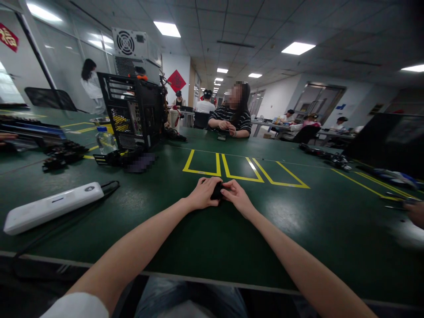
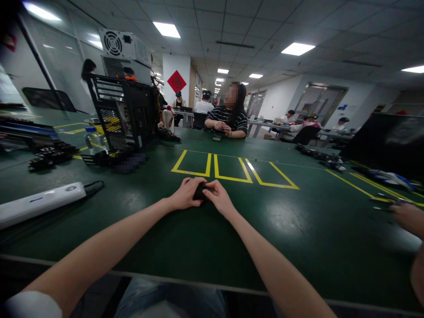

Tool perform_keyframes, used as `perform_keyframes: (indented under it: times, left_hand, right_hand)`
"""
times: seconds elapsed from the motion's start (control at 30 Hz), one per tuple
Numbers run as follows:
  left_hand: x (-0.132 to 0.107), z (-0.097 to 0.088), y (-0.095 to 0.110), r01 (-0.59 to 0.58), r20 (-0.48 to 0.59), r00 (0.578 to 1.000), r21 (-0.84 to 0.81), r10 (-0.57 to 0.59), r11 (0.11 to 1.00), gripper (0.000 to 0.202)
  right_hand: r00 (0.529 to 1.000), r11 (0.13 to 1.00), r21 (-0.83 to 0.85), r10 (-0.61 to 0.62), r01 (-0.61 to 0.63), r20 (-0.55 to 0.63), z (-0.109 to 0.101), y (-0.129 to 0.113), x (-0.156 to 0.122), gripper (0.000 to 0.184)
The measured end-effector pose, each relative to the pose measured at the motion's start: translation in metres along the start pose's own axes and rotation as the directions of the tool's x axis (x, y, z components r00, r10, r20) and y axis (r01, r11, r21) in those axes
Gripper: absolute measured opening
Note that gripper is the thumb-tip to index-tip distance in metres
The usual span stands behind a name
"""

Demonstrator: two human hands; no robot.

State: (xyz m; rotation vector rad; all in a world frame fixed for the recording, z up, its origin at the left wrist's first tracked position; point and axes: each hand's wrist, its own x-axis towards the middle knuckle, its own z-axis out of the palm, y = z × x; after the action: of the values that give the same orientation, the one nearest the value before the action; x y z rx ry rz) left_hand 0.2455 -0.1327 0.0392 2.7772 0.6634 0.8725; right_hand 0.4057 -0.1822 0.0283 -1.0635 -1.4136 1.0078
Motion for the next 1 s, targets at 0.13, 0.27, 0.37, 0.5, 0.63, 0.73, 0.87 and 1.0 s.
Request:
perform_keyframes:
  times: [0.13,0.27,0.37,0.5,0.63,0.73,0.87,1.0]
  left_hand:
    - [-0.0002,-0.0013,0.0008,-0.004,0.002,1.0,-0.002,0.004,1.0,0.058]
    - [-0.0008,-0.002,0.0008,-0.005,0.001,1.0,-0.001,0.005,1.0,0.058]
    - [-0.0006,-0.0013,0.0002,-0.01,0.0,1.0,-0.002,0.01,1.0,0.057]
    - [0.0009,0.0012,-0.0009,-0.002,-0.013,1.0,0.011,0.002,1.0,0.06]
    - [0.0014,0.0023,-0.0005,-0.003,-0.016,1.0,0.01,0.003,1.0,0.06]
    - [0.0008,0.0009,0.0008,0.0,-0.01,1.0,0.005,0.0,1.0,0.059]
    - [0.0001,-0.0017,0.0023,0.007,0.008,1.0,-0.001,-0.007,1.0,0.058]
    - [0.0005,-0.0014,0.0025,0.009,0.012,1.0,-0.005,-0.009,1.0,0.058]
  right_hand:
    - [0.999,0.999,-0.021,0.023,-0.024,-0.027,-0.0011,0.0006,0.0018,0.032]
    - [0.999,0.999,-0.027,0.028,-0.028,0.016,-0.0036,0.0018,0.0028,0.031]
    - [0.998,0.999,0.004,-0.042,0.041,0.048,-0.0039,0.0025,0.0018,0.032]
    - [0.997,0.998,0.012,-0.066,0.066,0.038,-0.0025,0.0023,0.0001,0.033]
    - [1.0,1.0,0.002,-0.014,0.014,-0.008,-0.0011,0.0,0.0003,0.023]
    - [1.0,1.0,-0.006,-0.006,0.006,-0.021,-0.0009,-0.0018,0.0009,0.028]
    - [1.0,1.0,-0.014,0.015,-0.015,0.008,-0.0025,-0.0022,0.001,0.034]
    - [0.997,0.999,-0.003,-0.047,0.048,0.06,-0.0046,-0.0001,0.0,0.034]
